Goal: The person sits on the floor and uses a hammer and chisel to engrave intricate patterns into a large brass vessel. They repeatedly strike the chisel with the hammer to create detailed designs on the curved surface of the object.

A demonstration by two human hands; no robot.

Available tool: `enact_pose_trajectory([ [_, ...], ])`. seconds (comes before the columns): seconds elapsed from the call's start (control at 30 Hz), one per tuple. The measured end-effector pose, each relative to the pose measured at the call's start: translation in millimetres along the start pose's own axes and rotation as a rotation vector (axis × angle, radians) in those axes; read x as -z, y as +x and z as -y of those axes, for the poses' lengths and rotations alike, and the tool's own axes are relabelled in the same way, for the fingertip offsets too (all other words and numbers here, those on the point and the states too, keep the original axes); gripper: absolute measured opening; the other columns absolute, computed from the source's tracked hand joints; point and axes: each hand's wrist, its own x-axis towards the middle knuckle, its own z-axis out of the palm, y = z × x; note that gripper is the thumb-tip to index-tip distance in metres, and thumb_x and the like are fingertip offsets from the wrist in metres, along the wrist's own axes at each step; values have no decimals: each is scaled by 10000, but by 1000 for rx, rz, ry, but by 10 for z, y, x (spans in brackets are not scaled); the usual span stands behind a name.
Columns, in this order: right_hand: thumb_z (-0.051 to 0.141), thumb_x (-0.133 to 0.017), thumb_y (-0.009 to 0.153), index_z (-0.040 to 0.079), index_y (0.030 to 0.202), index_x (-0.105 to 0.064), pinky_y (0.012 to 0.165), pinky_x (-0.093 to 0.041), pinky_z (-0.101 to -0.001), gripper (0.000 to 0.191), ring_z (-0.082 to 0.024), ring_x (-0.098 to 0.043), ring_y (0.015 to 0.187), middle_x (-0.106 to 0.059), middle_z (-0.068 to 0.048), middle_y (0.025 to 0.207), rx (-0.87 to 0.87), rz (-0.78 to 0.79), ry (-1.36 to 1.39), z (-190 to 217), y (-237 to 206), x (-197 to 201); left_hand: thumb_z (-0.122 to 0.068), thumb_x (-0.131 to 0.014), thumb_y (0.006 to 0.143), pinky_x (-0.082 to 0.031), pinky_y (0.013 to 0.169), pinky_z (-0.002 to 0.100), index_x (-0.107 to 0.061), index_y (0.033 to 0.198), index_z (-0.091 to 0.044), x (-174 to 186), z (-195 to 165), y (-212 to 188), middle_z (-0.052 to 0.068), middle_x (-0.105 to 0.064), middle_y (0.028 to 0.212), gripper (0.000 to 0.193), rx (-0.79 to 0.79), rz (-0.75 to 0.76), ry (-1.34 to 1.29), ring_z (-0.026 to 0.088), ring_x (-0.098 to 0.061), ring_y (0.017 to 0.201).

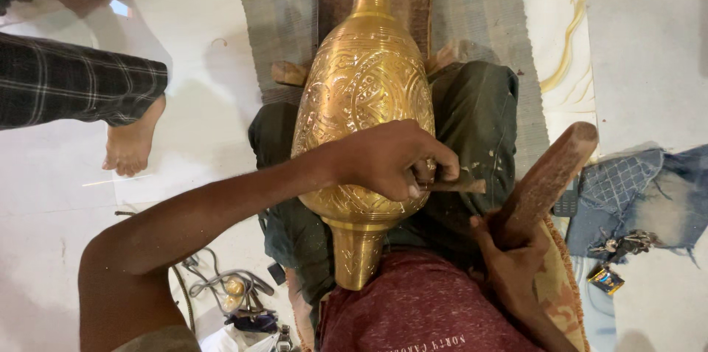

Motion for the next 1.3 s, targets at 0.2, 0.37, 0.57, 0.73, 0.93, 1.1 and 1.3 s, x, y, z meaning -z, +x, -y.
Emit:
enact_pose_trajectory([
  [0.2,152,-871,774,19,969,-706,694,-529,-300,288,-131,-646,755,-709,-65,874,248,111,-86,46,-12,-44,52,-716,704,-661,745,333,-664,1120,-14,56,136,64,121,-774,959,424,27,177,-88,200,-812,904],
  [0.37,142,-893,761,10,947,-713,669,-521,-314,290,-143,-640,723,-707,-73,852,177,54,-137,72,-111,-61,50,-739,695,-670,799,344,-667,1184,-18,72,208,106,130,-772,1012,499,-78,236,-65,223,-795,908],
  [0.57,144,-845,829,26,991,-689,643,-528,-289,253,-123,-649,745,-692,-27,889,102,-17,143,87,-236,-59,34,-731,726,-667,831,339,-653,1244,-31,69,294,112,117,-767,1113,528,-126,256,-65,230,-790,939],
  [0.73,101,-865,830,0,962,-688,642,-532,-313,243,-168,-664,746,-702,-61,876,164,-68,28,88,-198,-219,30,-721,721,-656,835,346,-652,1267,-42,55,321,123,126,-758,1128,555,-172,257,-10,232,-782,972],
  [0.93,54,-814,880,33,974,-692,721,-550,-293,155,-156,-666,788,-707,-55,914,181,41,37,134,-156,-212,13,-702,695,-652,810,348,-662,1236,-40,64,265,100,128,-769,1067,545,-105,254,19,233,-790,953],
  [1.1,74,-794,870,72,1053,-615,684,-567,-289,256,-143,-679,758,-697,-69,882,170,45,276,197,-184,-222,6,-693,669,-641,787,359,-680,1212,-38,67,190,114,124,-778,1014,545,-72,285,35,235,-793,922],
  [1.3,71,-802,852,52,1048,-598,717,-554,-273,284,-122,-659,836,-669,-37,983,270,41,354,197,-203,-211,1,-704,652,-619,784,373,-675,1200,-38,89,163,106,130,-774,1017,550,-126,265,62,250,-782,916],
])
